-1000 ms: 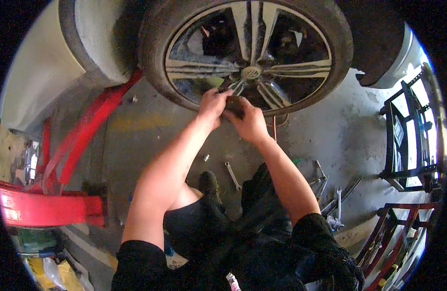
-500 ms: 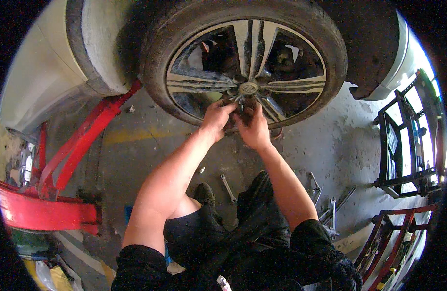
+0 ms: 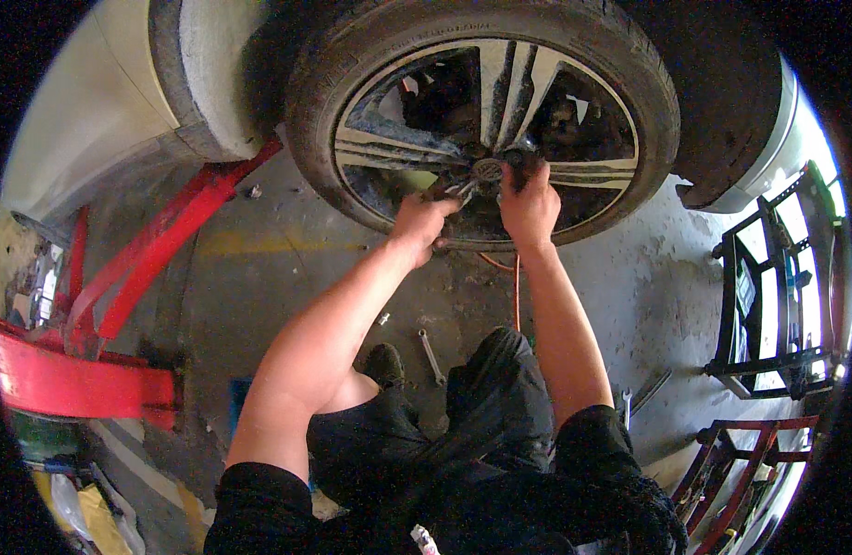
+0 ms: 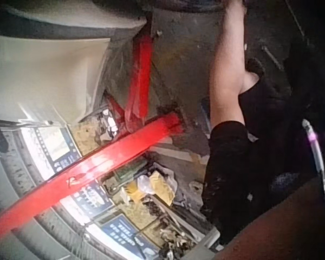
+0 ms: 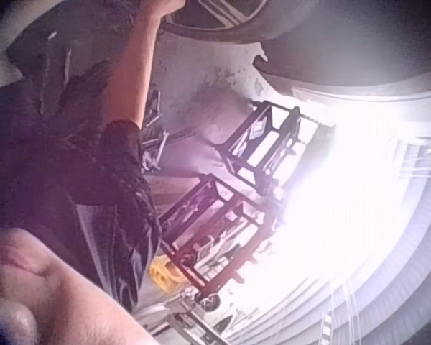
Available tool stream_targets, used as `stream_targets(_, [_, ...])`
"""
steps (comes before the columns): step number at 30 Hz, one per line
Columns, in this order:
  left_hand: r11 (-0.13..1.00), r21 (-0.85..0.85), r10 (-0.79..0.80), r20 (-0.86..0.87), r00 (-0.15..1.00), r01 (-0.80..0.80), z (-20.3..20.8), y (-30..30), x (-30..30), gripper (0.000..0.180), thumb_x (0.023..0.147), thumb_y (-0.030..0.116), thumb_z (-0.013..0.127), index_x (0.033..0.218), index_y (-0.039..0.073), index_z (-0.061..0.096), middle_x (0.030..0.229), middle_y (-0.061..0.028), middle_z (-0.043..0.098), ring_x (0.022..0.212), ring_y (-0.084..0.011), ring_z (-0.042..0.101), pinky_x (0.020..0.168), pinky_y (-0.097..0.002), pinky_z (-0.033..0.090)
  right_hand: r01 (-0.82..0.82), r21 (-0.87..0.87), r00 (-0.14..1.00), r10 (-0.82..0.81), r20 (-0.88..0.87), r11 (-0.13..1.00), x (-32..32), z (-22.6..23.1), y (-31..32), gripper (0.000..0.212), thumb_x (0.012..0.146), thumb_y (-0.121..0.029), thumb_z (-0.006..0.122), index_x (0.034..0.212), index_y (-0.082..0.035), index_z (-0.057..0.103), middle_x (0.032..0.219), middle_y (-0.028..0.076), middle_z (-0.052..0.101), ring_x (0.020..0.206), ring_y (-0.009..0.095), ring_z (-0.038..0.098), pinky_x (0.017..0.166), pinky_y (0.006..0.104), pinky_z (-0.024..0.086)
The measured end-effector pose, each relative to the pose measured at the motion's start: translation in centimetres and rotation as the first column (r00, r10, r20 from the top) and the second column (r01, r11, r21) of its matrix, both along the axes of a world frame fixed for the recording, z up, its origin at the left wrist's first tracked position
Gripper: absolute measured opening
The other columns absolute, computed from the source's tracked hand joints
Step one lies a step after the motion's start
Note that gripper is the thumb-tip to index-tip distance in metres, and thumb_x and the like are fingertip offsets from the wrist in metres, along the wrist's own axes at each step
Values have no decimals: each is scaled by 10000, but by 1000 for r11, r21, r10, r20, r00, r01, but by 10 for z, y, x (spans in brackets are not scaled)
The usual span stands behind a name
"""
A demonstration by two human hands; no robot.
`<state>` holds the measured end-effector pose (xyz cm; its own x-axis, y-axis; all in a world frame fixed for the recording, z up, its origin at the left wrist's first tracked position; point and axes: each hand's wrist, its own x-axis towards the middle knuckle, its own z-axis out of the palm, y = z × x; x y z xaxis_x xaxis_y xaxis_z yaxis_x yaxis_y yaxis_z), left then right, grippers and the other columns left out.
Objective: The person tightens lug nuts on a car wheel using a power impact wrench and a manual lug wrench. They then walk to a tool cart and organize various tools, including sockets and wrenches, into a green toolbox.
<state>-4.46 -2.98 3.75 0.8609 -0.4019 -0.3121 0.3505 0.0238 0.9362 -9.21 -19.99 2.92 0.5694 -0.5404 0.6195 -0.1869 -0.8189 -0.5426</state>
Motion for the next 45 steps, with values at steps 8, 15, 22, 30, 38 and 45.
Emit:
stream_targets(8, [997,32,-75,58,995,73,5,1,-8,228,829,112,667,1053,70,668,711,-3,578,525,-107,478,414,-283,353,9,53,978,-20,208,999,15,-7,6,384,869,-308,697,1064,-50,490,843,140,701,744,396,665,633,466,522])
stream_targets(15, [992,88,-109,169,980,95,-4,10,-2,201,825,106,693,1001,19,649,687,-25,580,482,-108,465,400,-296,341,110,-65,981,-119,-154,992,-2,27,-7,627,846,-465,684,1230,-14,477,743,191,676,675,406,659,580,480,519])
stream_targets(22, [986,111,-143,162,976,126,-18,22,3,118,875,145,682,912,56,613,697,-17,556,508,-101,486,395,-272,322,-115,-393,905,-67,-421,912,-12,77,-24,517,847,-497,652,1100,-50,597,697,174,666,643,356,670,543,463,533])
stream_targets(30, [978,100,-193,108,975,183,-15,19,2,122,874,144,676,893,80,574,687,-5,523,522,-93,477,412,-257,298,-367,-592,824,-45,-565,718,-8,111,-33,432,804,-473,684,924,-59,665,860,111,679,929,299,628,784,432,526])
stream_targets(38, [991,-126,-30,61,998,38,-14,4,8,91,863,20,547,909,75,491,785,-53,515,568,-144,491,432,-291,326,-285,-612,906,-1,-423,737,-9,91,-42,447,829,-457,659,973,-35,630,797,145,666,815,318,652,692,434,518])
stream_targets(45, [982,-101,-153,78,985,161,-15,-7,3,92,931,36,470,1010,61,510,815,-63,547,520,-126,472,385,-271,307,-276,-591,907,2,-421,758,-6,85,-50,461,839,-474,639,984,-36,631,758,150,669,699,329,662,634,435,527])
